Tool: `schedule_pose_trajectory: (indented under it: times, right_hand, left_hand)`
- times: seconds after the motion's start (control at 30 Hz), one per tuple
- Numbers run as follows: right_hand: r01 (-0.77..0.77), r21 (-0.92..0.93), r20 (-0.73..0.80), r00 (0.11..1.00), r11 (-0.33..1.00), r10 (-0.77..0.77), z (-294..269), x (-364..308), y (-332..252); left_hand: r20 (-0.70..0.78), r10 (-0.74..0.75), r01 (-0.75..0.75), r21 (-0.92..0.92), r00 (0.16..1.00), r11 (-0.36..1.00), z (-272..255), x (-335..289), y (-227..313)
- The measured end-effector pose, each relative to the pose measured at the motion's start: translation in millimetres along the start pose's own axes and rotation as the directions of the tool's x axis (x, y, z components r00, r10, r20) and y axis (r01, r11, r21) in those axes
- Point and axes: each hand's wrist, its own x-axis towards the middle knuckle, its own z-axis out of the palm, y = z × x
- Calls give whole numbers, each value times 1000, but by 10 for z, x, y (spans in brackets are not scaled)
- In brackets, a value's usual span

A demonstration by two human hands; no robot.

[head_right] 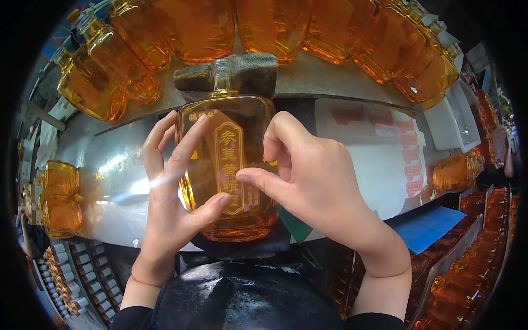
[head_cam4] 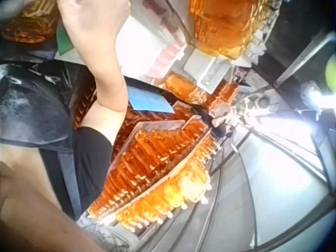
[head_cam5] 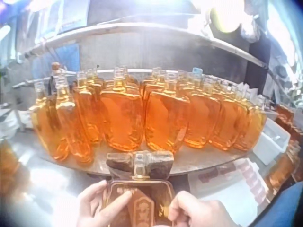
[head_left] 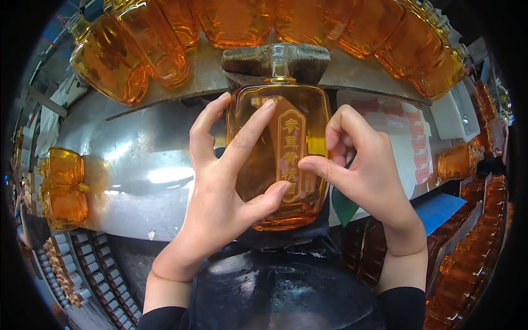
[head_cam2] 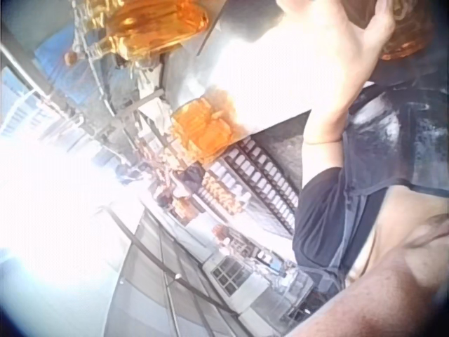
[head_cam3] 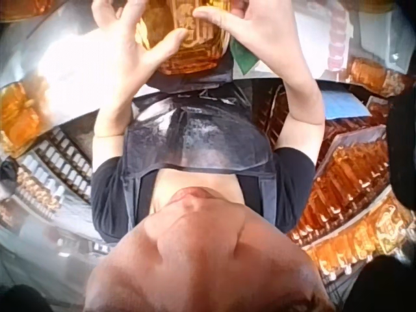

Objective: The person applies rectangular stickers to the front of amber-colored glass bottles. They pick up a bottle, place a sticker on the front surface, smooth it down with their fingers, and then wipe the bottle with a green cloth before placing it back on the table.

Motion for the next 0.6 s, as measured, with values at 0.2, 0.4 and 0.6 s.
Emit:
schedule_pose_trajectory:
  times: [0.2,0.4,0.6]
  right_hand:
    - [23,83,32,999,996,-26,-22,24,21]
    - [-113,697,-168,934,708,316,-473,356,564]
    - [453,-96,-76,885,887,-460,-260,111,37]
  left_hand:
    - [-63,10,-9,4,998,1000,74,0,-76]
    - [-43,25,-25,13,999,1000,68,7,-78]
    - [-51,82,-85,-66,995,994,111,3,-185]
